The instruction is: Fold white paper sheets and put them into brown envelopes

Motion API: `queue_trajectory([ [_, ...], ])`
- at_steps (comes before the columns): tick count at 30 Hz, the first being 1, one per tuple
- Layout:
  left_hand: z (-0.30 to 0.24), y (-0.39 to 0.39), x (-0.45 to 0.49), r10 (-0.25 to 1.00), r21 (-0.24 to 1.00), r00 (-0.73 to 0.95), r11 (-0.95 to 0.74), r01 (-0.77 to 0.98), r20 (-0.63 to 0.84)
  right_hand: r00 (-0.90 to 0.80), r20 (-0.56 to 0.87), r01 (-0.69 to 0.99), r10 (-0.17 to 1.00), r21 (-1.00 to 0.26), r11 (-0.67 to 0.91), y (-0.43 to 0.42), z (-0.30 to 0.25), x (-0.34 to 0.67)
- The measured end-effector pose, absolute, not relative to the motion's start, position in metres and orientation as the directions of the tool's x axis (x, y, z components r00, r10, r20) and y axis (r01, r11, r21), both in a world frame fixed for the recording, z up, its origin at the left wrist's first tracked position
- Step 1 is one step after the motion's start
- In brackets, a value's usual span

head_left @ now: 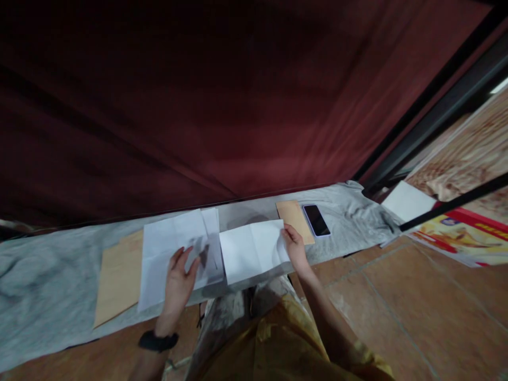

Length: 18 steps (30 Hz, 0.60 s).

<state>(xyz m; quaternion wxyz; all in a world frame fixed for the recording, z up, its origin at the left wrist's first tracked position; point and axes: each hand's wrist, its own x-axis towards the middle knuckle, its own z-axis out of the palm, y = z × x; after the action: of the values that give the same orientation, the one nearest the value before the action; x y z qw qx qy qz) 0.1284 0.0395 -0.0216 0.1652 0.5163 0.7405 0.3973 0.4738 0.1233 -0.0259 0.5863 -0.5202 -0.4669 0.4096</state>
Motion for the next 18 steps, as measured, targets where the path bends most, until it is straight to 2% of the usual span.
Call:
queue_trajectory([
  [2,-0.026,0.044,0.162,0.902,0.930,-0.422,0.231,0.285,-0.094,0.220,0.057,-0.034,0.974,-0.997,0.066,0.117,-0.037,0.479],
  [3,-0.029,0.046,0.176,0.888,0.949,-0.387,0.304,0.081,-0.251,0.202,0.015,-0.059,0.979,-0.998,0.028,0.112,-0.043,0.482],
  [5,-0.032,0.051,0.198,0.822,0.862,-0.268,0.450,-0.233,-0.502,0.166,-0.064,-0.100,0.984,-0.994,-0.047,0.101,-0.056,0.488],
  [7,-0.033,0.058,0.210,0.748,0.744,-0.187,0.533,-0.404,-0.637,0.167,-0.104,-0.113,0.980,-0.990,-0.086,0.090,-0.064,0.495],
  [10,-0.026,0.074,0.219,0.738,0.643,-0.033,0.565,-0.517,-0.674,0.141,-0.112,-0.097,0.984,-0.990,-0.099,0.085,-0.066,0.500],
  [13,-0.013,0.093,0.224,0.765,0.621,0.105,0.588,-0.519,-0.636,0.112,-0.117,-0.076,0.987,-0.991,-0.109,0.096,-0.059,0.500],
  [15,-0.003,0.106,0.226,0.791,0.662,0.078,0.556,-0.503,-0.607,0.111,-0.102,-0.061,0.989,-0.994,-0.096,0.107,-0.051,0.499],
  [18,0.016,0.123,0.226,0.870,0.775,-0.065,0.398,-0.491,-0.488,0.112,-0.021,-0.043,0.993,-0.999,-0.016,0.123,-0.034,0.498],
])
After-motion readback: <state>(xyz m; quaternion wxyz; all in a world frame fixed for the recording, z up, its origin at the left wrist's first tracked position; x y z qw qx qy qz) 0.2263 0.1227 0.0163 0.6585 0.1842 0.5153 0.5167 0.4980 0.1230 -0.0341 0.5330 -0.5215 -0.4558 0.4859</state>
